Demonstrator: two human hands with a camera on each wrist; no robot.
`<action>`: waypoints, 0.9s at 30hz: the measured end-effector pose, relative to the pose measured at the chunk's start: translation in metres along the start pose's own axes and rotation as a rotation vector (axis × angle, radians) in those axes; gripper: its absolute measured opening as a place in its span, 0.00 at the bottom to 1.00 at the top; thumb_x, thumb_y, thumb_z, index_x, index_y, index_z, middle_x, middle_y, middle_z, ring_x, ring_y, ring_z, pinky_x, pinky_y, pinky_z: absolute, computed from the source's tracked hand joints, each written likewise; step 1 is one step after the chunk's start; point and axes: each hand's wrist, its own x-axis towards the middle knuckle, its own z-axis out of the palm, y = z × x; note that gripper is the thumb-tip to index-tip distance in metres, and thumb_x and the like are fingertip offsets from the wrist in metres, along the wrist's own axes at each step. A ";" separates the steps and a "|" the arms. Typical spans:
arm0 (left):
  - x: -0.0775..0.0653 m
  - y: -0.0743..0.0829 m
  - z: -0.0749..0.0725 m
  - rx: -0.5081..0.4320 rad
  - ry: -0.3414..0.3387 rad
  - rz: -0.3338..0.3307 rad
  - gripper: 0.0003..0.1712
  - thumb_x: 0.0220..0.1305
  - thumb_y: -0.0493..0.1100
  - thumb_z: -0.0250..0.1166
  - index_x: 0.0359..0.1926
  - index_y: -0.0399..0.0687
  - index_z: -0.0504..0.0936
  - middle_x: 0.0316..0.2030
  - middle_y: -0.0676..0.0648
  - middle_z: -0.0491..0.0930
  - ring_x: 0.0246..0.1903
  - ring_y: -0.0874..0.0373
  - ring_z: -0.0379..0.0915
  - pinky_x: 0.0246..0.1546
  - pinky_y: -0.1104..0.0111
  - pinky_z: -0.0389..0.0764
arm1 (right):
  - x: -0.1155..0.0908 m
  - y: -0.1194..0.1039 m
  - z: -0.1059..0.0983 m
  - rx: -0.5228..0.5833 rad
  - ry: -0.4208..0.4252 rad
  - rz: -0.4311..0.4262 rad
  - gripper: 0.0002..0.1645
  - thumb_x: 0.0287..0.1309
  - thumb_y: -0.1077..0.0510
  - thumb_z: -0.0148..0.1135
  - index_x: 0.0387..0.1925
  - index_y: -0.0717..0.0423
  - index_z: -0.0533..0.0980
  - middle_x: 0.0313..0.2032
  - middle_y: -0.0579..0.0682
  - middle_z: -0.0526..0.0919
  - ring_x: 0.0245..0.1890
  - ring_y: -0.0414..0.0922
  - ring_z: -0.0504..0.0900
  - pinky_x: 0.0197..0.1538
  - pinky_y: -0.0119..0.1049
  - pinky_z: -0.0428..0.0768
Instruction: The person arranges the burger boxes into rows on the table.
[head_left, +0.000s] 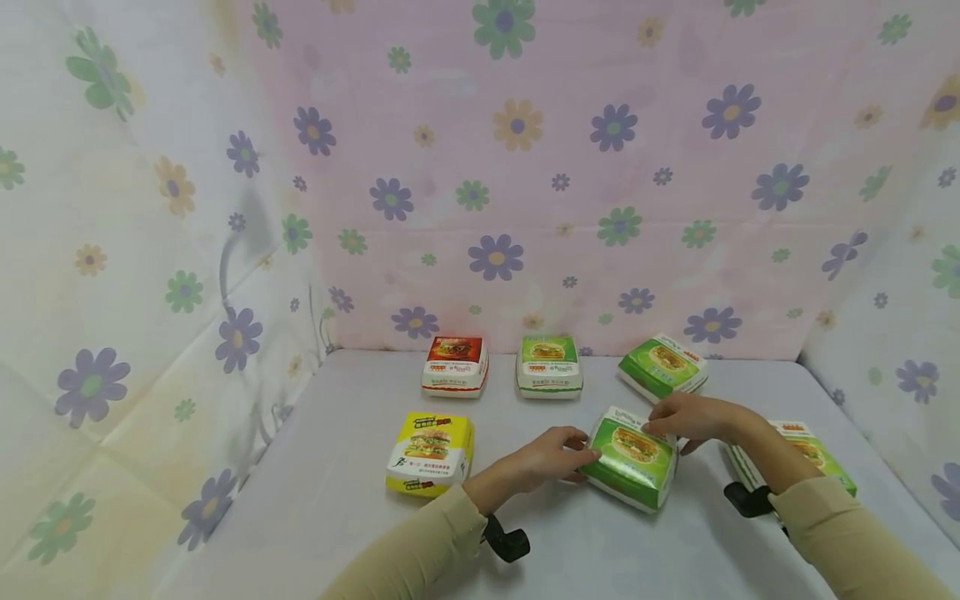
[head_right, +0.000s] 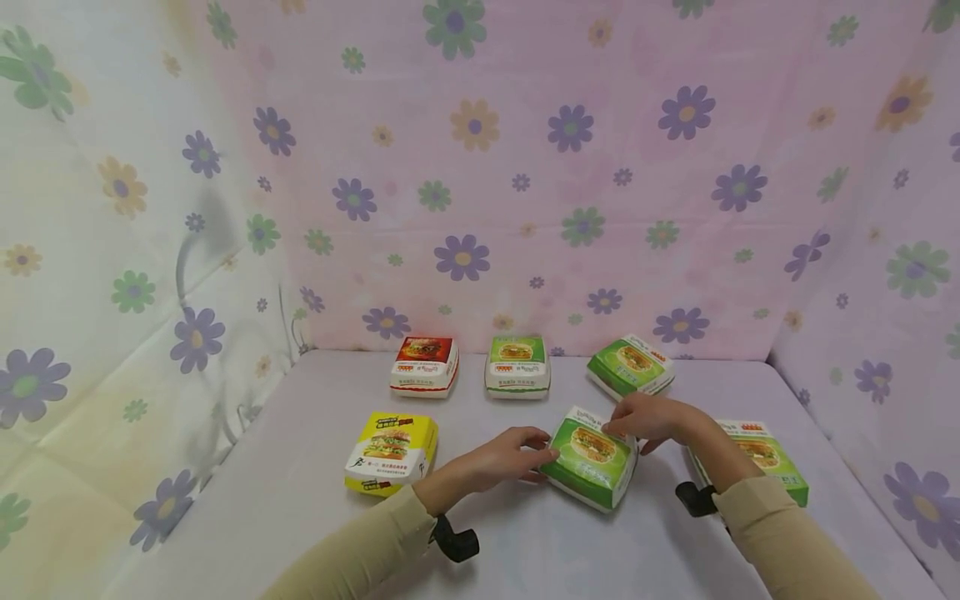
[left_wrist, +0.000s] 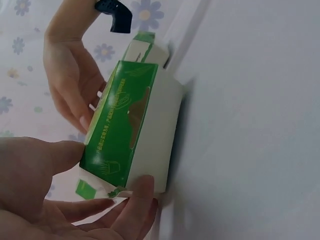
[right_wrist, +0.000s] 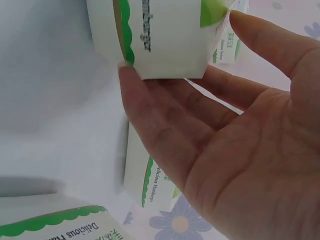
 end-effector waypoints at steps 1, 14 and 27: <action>0.001 0.000 -0.002 0.019 -0.002 0.003 0.29 0.74 0.48 0.63 0.67 0.33 0.72 0.57 0.42 0.75 0.46 0.57 0.79 0.48 0.61 0.86 | -0.001 0.000 0.001 -0.008 0.002 0.004 0.19 0.72 0.50 0.61 0.46 0.65 0.81 0.43 0.54 0.80 0.45 0.50 0.78 0.43 0.47 0.87; 0.015 0.005 -0.029 0.103 0.011 0.045 0.22 0.78 0.48 0.58 0.63 0.37 0.77 0.56 0.45 0.78 0.49 0.57 0.80 0.49 0.63 0.85 | -0.014 -0.005 0.006 -0.076 -0.073 0.006 0.19 0.73 0.49 0.60 0.37 0.61 0.84 0.35 0.53 0.88 0.38 0.51 0.87 0.39 0.44 0.87; -0.013 -0.002 -0.011 0.094 0.118 -0.096 0.47 0.69 0.61 0.66 0.77 0.45 0.56 0.65 0.40 0.70 0.43 0.52 0.82 0.55 0.50 0.80 | 0.004 -0.011 0.001 -0.020 -0.043 -0.016 0.43 0.71 0.44 0.62 0.71 0.71 0.61 0.62 0.70 0.74 0.58 0.63 0.78 0.50 0.53 0.85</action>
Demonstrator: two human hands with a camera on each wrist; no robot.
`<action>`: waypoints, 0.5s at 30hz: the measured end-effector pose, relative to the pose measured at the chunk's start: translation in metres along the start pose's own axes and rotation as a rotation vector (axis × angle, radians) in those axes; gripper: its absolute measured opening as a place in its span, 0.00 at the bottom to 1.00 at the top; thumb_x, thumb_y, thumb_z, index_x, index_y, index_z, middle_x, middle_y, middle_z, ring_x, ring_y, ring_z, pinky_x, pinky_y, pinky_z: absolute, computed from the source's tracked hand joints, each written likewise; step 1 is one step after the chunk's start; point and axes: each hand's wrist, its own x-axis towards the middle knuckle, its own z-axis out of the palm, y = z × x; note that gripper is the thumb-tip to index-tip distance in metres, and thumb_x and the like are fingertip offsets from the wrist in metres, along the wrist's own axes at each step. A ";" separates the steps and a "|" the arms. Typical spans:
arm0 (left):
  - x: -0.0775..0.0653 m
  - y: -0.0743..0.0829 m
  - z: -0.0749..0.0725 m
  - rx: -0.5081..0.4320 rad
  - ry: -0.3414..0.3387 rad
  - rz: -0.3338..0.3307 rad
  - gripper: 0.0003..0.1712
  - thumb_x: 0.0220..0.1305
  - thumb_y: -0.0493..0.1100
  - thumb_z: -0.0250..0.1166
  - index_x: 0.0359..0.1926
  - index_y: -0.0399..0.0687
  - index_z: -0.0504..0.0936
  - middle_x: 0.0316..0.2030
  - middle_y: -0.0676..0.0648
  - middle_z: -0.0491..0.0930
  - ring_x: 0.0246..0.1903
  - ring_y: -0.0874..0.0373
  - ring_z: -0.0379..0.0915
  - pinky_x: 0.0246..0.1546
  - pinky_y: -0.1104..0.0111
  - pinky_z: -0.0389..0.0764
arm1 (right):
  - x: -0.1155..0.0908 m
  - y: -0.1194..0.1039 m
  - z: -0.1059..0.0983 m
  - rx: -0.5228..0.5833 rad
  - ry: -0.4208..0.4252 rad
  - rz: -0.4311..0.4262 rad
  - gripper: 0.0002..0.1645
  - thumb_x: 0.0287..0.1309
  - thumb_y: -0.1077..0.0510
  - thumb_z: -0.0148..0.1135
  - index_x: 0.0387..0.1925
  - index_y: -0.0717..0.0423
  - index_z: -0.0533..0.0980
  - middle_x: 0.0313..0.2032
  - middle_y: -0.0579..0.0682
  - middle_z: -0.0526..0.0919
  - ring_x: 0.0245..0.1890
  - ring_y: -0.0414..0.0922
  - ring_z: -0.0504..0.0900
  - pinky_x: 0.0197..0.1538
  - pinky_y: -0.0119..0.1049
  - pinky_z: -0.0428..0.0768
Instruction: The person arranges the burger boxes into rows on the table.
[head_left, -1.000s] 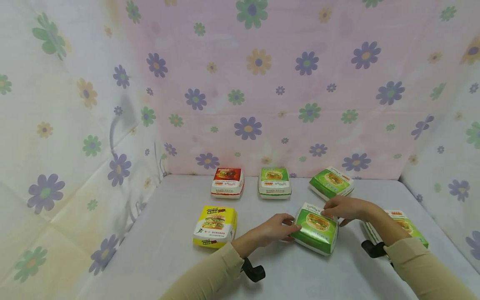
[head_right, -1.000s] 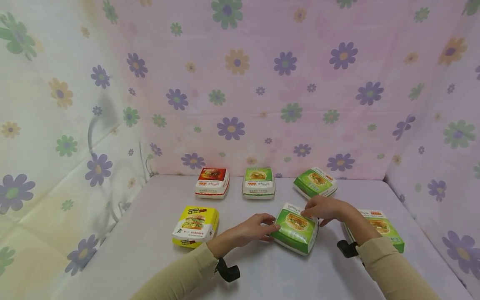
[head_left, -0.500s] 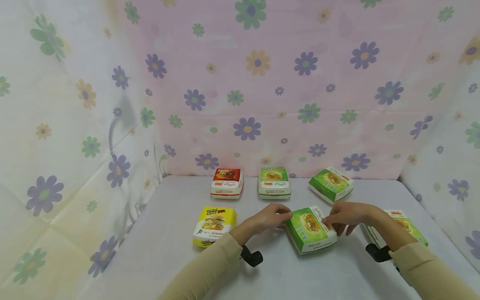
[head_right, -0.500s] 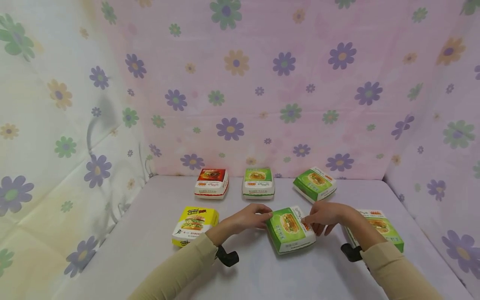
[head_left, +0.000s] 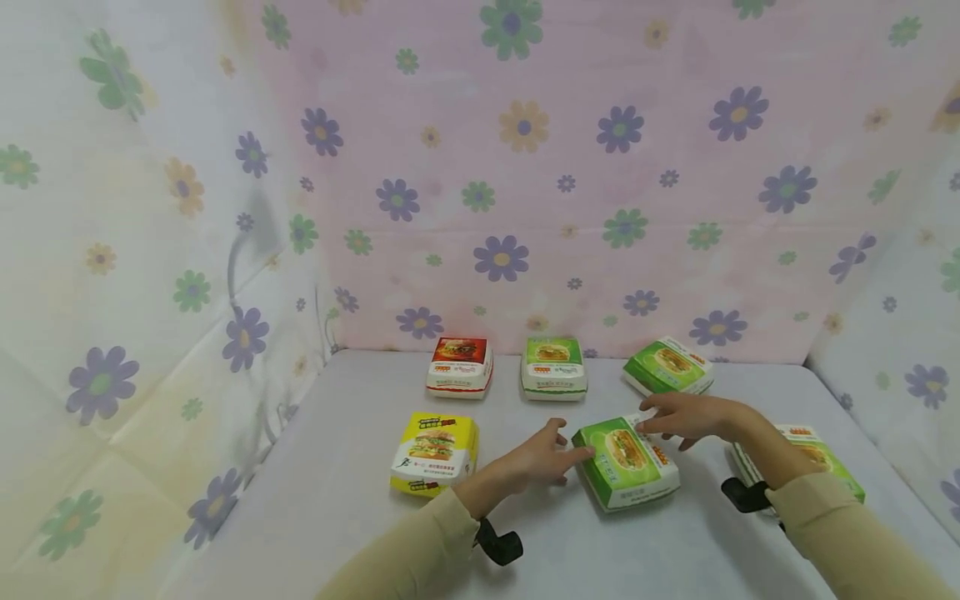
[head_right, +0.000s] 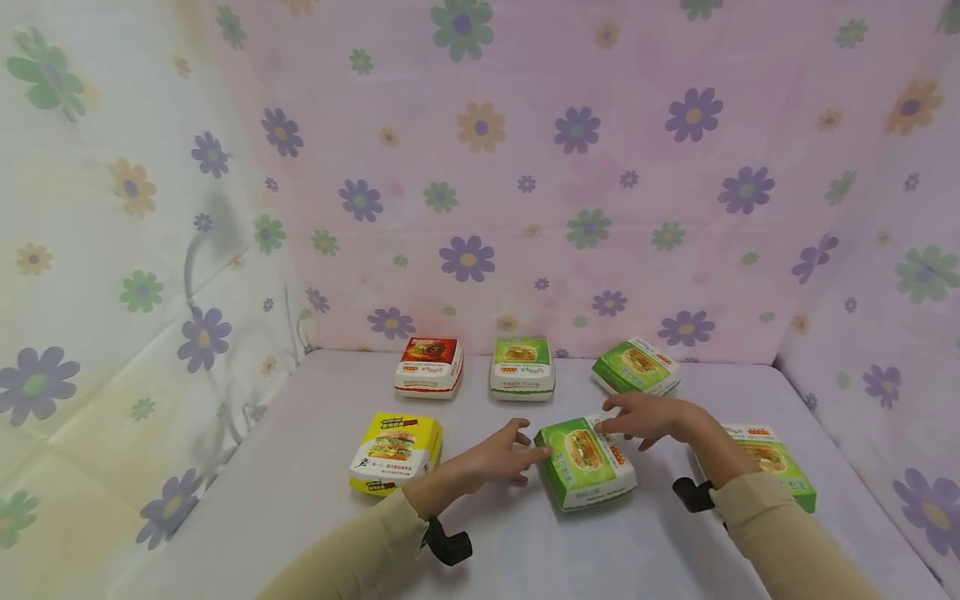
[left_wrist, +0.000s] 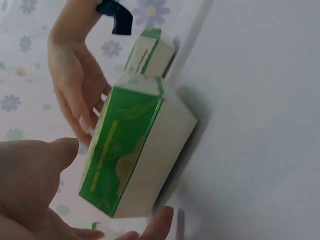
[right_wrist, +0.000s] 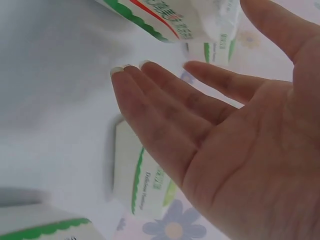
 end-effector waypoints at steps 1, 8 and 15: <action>-0.001 0.000 0.003 0.005 -0.002 -0.006 0.49 0.69 0.61 0.66 0.78 0.44 0.55 0.65 0.40 0.70 0.43 0.52 0.82 0.55 0.51 0.80 | 0.001 0.001 0.001 0.007 -0.002 0.004 0.45 0.71 0.43 0.62 0.72 0.70 0.59 0.61 0.70 0.74 0.58 0.63 0.78 0.50 0.53 0.84; -0.004 0.000 0.016 -0.011 -0.029 0.009 0.46 0.69 0.58 0.68 0.75 0.41 0.57 0.60 0.41 0.71 0.40 0.55 0.81 0.41 0.59 0.85 | 0.005 0.003 0.007 0.072 -0.015 0.026 0.43 0.71 0.46 0.63 0.73 0.68 0.60 0.58 0.66 0.75 0.52 0.57 0.81 0.50 0.52 0.85; 0.001 -0.001 0.011 -0.029 -0.060 0.031 0.44 0.70 0.56 0.67 0.75 0.43 0.57 0.60 0.43 0.71 0.40 0.55 0.81 0.41 0.60 0.85 | 0.004 0.000 0.006 0.055 -0.022 0.036 0.40 0.71 0.46 0.63 0.70 0.70 0.63 0.56 0.64 0.76 0.49 0.52 0.81 0.48 0.49 0.86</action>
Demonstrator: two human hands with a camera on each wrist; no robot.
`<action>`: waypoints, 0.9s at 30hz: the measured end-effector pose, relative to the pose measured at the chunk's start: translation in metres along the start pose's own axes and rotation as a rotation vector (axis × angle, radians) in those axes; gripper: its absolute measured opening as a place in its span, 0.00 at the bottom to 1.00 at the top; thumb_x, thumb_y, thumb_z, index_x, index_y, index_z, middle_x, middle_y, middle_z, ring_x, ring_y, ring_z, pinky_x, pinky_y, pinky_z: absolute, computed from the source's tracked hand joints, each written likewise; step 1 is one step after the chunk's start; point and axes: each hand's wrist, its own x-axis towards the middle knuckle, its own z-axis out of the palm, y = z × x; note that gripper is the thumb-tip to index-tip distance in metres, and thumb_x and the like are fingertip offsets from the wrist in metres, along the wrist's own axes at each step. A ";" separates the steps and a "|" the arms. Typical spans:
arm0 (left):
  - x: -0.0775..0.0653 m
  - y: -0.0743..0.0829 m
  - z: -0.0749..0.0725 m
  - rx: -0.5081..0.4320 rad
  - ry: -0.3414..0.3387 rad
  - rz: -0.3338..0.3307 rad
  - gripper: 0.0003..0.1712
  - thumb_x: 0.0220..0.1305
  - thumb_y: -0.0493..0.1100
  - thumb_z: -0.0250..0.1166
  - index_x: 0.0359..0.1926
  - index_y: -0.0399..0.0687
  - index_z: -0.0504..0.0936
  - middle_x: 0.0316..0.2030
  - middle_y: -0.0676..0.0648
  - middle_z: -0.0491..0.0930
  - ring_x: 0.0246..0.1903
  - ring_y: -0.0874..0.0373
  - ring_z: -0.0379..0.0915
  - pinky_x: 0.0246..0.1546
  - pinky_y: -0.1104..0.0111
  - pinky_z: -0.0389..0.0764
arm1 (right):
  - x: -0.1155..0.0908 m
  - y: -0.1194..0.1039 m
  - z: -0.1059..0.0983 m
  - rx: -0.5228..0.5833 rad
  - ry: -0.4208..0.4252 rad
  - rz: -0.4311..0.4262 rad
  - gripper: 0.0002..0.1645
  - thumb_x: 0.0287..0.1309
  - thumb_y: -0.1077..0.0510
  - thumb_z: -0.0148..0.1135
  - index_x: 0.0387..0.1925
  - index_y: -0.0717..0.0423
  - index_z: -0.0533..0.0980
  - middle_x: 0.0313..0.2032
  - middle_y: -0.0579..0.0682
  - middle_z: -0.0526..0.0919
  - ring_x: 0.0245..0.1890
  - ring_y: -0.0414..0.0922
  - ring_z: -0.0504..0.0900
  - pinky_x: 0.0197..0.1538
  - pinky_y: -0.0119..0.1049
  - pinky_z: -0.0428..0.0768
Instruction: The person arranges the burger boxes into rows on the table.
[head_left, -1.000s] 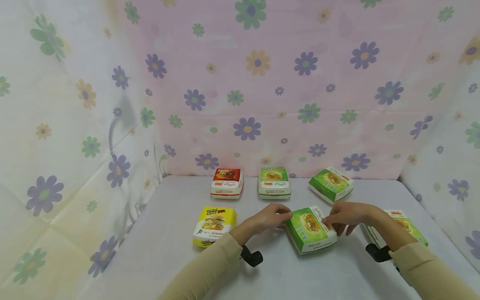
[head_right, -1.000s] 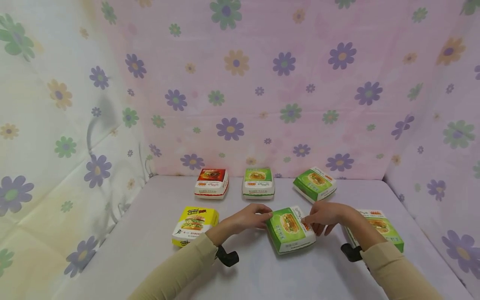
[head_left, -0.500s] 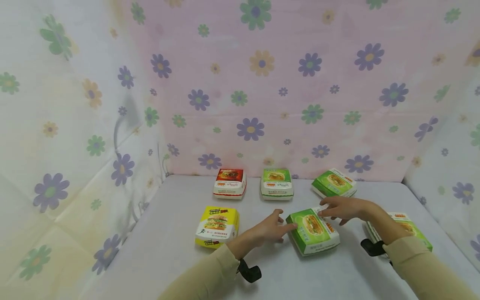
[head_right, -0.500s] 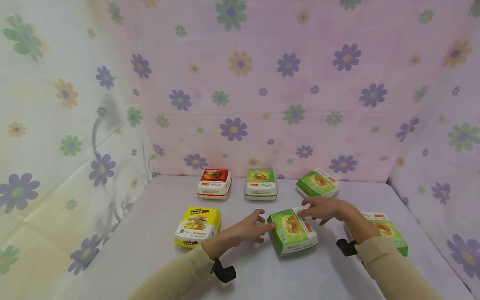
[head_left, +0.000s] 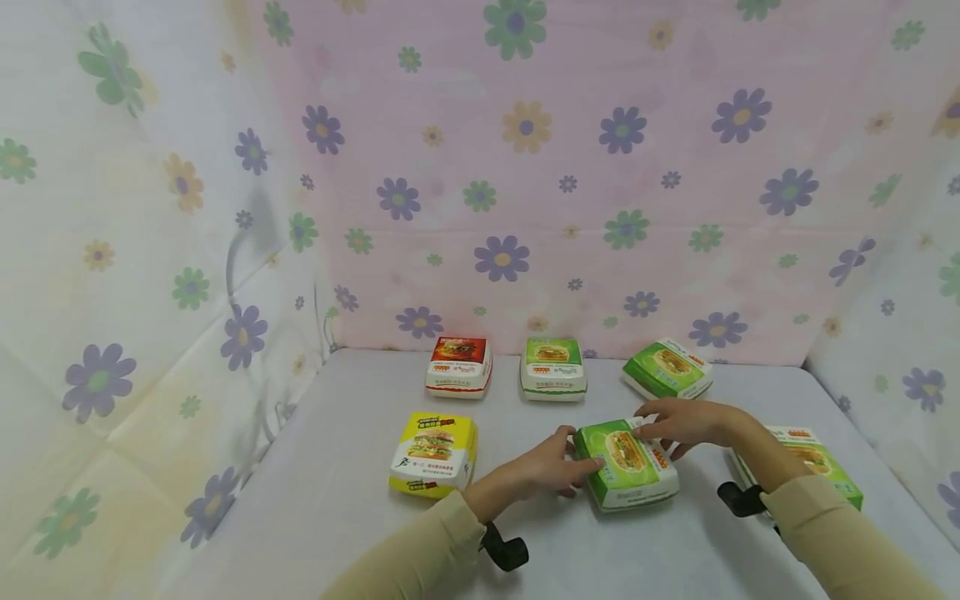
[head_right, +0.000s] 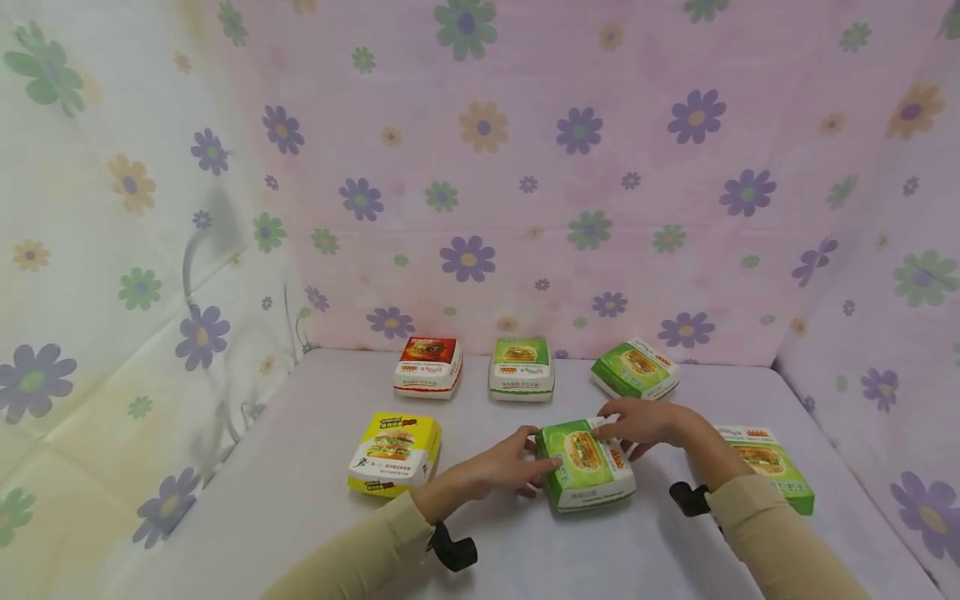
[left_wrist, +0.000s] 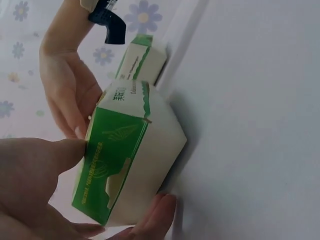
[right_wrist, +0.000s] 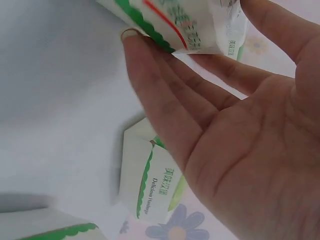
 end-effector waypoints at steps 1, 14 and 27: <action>0.001 0.000 -0.003 -0.008 -0.009 0.005 0.43 0.71 0.56 0.66 0.75 0.43 0.57 0.62 0.42 0.71 0.41 0.54 0.81 0.43 0.59 0.85 | -0.001 -0.001 0.000 -0.010 0.000 0.002 0.38 0.71 0.47 0.63 0.68 0.70 0.64 0.55 0.63 0.77 0.49 0.52 0.82 0.47 0.49 0.86; 0.019 -0.007 -0.031 0.057 -0.064 0.081 0.24 0.79 0.54 0.56 0.64 0.43 0.76 0.57 0.45 0.76 0.46 0.55 0.75 0.44 0.59 0.85 | -0.008 -0.004 0.004 -0.083 -0.038 0.006 0.22 0.70 0.48 0.64 0.50 0.63 0.79 0.45 0.53 0.83 0.47 0.51 0.83 0.46 0.47 0.86; -0.008 -0.003 -0.023 0.100 0.021 -0.006 0.39 0.72 0.62 0.63 0.72 0.43 0.66 0.59 0.42 0.75 0.43 0.54 0.80 0.51 0.54 0.82 | 0.002 -0.013 -0.001 -0.058 -0.040 -0.037 0.30 0.71 0.46 0.62 0.62 0.65 0.73 0.58 0.60 0.76 0.56 0.57 0.77 0.52 0.53 0.83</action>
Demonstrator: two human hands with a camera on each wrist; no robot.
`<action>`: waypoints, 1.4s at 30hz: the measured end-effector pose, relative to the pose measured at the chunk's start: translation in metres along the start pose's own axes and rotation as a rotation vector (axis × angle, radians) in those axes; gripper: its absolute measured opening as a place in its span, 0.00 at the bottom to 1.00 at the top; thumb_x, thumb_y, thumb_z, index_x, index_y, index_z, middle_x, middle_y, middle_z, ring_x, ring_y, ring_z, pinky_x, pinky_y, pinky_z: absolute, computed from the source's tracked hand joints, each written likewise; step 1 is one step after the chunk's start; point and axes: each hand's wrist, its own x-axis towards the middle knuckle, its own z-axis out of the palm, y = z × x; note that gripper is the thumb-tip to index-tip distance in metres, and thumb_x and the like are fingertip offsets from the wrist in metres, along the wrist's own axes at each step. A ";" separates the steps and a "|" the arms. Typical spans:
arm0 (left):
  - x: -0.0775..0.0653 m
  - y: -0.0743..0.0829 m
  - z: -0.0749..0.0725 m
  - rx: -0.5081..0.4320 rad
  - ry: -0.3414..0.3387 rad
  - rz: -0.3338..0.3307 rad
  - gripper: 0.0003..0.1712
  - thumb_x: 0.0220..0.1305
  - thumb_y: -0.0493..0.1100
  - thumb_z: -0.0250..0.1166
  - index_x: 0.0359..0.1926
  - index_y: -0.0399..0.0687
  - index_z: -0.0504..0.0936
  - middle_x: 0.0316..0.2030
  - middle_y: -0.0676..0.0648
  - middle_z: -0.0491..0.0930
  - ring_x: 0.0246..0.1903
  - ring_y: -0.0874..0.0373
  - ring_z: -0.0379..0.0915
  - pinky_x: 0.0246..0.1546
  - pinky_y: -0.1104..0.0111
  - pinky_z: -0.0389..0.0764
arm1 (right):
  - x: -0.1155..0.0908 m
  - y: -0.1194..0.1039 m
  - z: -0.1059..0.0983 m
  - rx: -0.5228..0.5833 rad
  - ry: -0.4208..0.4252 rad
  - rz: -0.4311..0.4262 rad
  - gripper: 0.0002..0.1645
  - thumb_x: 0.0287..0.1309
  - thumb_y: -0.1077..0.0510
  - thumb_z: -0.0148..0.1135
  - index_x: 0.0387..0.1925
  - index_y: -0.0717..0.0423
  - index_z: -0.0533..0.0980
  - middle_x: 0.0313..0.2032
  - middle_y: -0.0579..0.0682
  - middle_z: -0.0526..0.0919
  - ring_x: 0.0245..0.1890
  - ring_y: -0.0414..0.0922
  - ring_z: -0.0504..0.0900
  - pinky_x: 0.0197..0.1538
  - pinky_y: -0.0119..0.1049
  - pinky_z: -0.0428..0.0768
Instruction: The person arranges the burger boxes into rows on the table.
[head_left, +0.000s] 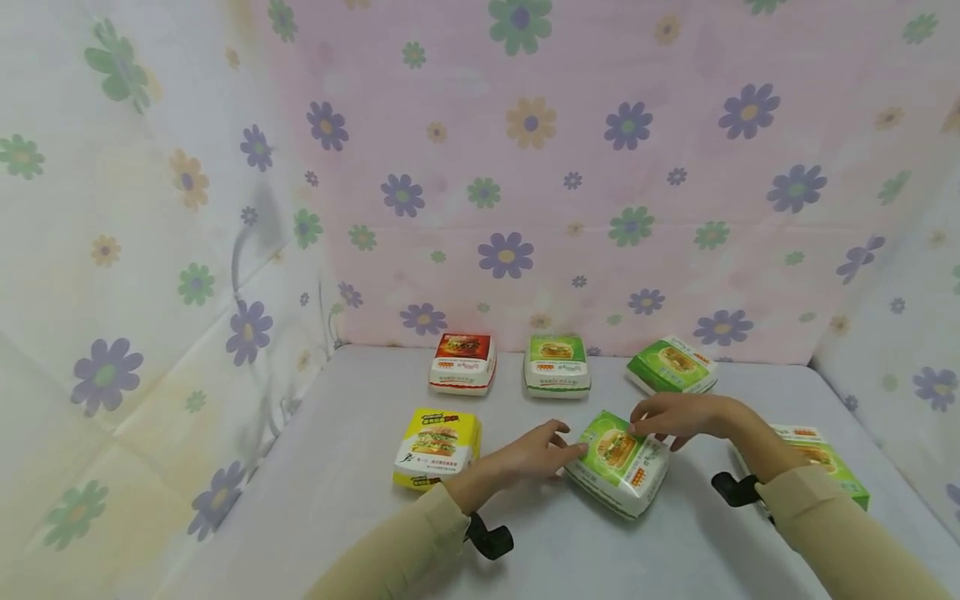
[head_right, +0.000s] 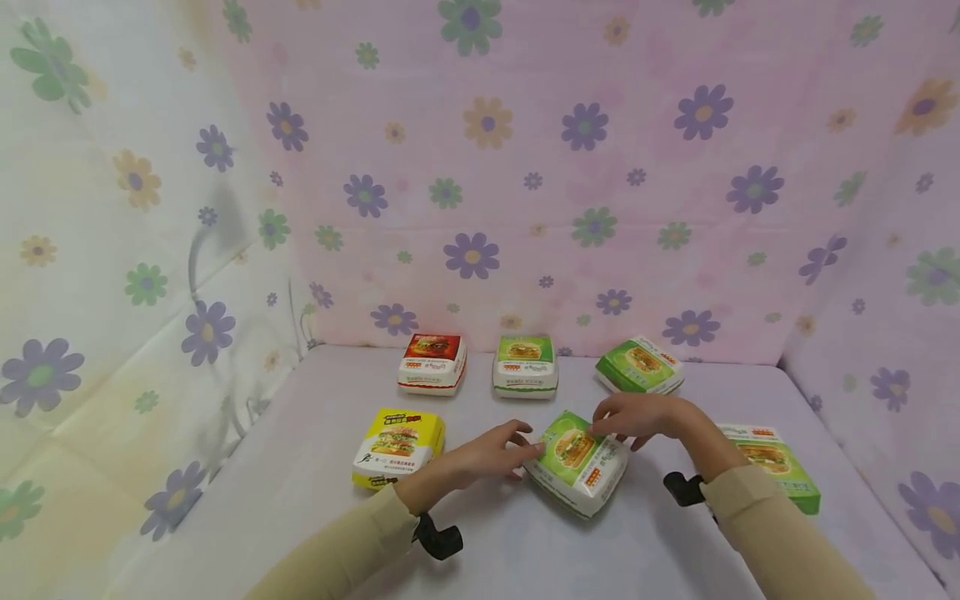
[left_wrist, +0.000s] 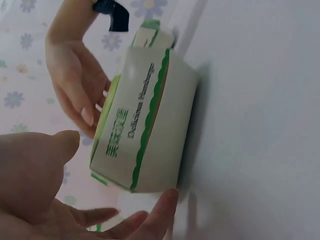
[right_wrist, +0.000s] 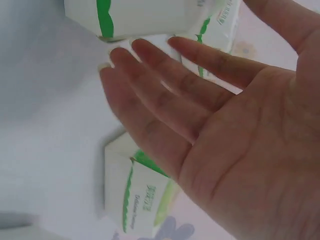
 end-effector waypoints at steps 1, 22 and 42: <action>-0.002 0.000 0.002 -0.001 -0.001 -0.007 0.40 0.71 0.62 0.63 0.72 0.42 0.65 0.59 0.42 0.75 0.42 0.54 0.81 0.52 0.53 0.81 | 0.001 0.000 0.001 0.009 0.000 0.007 0.31 0.71 0.46 0.62 0.62 0.64 0.73 0.59 0.60 0.76 0.57 0.56 0.77 0.52 0.53 0.83; 0.004 0.000 -0.008 -0.074 0.024 -0.015 0.36 0.76 0.56 0.60 0.71 0.35 0.65 0.59 0.37 0.75 0.45 0.51 0.81 0.50 0.56 0.84 | -0.004 0.010 0.017 0.069 -0.043 0.015 0.21 0.72 0.46 0.61 0.42 0.61 0.84 0.35 0.54 0.88 0.39 0.51 0.87 0.43 0.45 0.87; 0.004 -0.002 0.000 -0.185 -0.013 0.005 0.29 0.80 0.55 0.53 0.68 0.39 0.67 0.54 0.41 0.76 0.42 0.52 0.77 0.40 0.59 0.86 | -0.008 0.016 0.030 0.284 -0.022 0.016 0.20 0.73 0.52 0.61 0.44 0.69 0.81 0.39 0.58 0.88 0.40 0.50 0.88 0.47 0.45 0.87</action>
